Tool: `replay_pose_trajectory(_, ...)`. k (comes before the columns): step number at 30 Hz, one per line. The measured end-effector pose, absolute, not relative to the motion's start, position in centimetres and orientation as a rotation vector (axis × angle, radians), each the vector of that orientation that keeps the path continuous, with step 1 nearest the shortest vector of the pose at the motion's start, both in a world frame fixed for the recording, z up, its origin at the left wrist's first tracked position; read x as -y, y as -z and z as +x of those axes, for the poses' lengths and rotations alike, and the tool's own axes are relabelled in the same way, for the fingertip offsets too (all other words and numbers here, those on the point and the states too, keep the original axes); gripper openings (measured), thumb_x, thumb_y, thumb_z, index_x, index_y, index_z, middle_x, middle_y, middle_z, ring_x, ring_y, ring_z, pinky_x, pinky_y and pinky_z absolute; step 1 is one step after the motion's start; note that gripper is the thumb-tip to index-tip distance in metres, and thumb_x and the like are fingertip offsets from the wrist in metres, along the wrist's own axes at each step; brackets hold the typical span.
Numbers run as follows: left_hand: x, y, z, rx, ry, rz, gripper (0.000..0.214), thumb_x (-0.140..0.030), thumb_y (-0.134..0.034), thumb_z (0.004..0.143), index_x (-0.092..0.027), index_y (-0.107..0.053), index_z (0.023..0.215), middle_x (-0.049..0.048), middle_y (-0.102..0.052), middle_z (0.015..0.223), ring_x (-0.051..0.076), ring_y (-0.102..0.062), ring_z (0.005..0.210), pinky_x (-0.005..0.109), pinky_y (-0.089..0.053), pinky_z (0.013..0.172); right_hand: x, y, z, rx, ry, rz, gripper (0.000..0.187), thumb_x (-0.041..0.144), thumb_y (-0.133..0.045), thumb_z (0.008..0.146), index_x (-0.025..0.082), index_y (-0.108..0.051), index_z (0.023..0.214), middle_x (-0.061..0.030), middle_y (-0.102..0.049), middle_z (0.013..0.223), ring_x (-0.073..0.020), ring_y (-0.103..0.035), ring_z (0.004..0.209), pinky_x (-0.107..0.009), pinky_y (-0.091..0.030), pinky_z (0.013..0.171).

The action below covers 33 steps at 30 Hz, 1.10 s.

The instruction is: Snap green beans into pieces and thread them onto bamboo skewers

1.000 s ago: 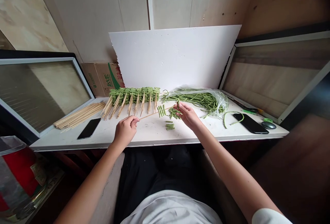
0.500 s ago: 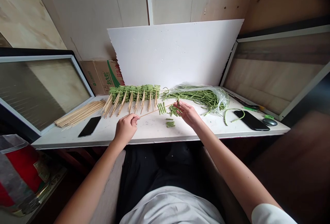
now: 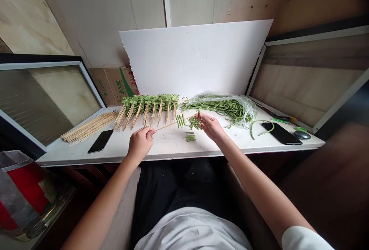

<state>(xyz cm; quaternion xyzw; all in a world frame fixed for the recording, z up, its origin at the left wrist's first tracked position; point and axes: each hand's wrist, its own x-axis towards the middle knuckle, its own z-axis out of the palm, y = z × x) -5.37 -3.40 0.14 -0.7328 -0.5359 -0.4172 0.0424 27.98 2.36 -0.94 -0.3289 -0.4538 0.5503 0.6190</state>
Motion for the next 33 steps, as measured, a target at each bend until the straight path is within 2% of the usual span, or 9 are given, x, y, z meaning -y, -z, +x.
replay_pose_trajectory(6,3.5,-0.2,-5.5,1.632,1.254,-2.222,0.023,-0.02,-0.055,0.095,-0.023,-0.077,0.089,0.0037,-0.076,0.075,0.023,-0.069,0.072,0.031,-0.047,0.07,-2.3,1.2,27.4,0.988,-1.274,-0.747,0.041,0.055,-0.094,0.07,0.024,-0.08,0.094,-0.0083,-0.081,0.107,-0.0259,-0.07,0.112,-0.03,-0.052,0.071)
replay_pose_trajectory(20,3.6,0.0,-5.1,1.595,1.244,-2.206,0.023,-0.016,-0.055,0.093,-0.021,-0.077,0.088,0.004,-0.077,0.076,0.022,-0.069,0.07,0.031,-0.046,0.068,-2.1,1.4,26.8,0.979,-1.25,-0.769,0.042,0.057,-0.093,0.071,0.025,-0.079,0.096,-0.0078,-0.079,0.108,-0.0272,-0.068,0.116,-0.03,-0.05,0.073)
replay_pose_trajectory(28,3.6,0.1,-5.2,1.526,1.296,-2.194,0.024,-0.015,-0.055,0.092,-0.021,-0.077,0.086,0.003,-0.076,0.073,0.021,-0.069,0.068,0.03,-0.047,0.066,-1.7,0.7,26.5,1.0,-1.202,-0.752,0.042,0.055,-0.095,0.069,0.024,-0.08,0.092,-0.0056,-0.077,0.101,-0.0203,-0.067,0.098,-0.028,-0.047,0.069)
replay_pose_trajectory(33,3.9,-0.2,-5.3,1.389,1.354,-2.137,0.027,-0.007,-0.052,0.089,-0.02,-0.076,0.089,0.0041,-0.079,0.084,0.021,-0.073,0.076,0.028,-0.051,0.07,-1.6,0.7,25.9,0.953,-1.199,-0.751,0.036,0.052,-0.094,0.07,0.023,-0.078,0.084,-0.0046,-0.075,0.097,-0.0198,-0.066,0.096,-0.028,-0.046,0.069)
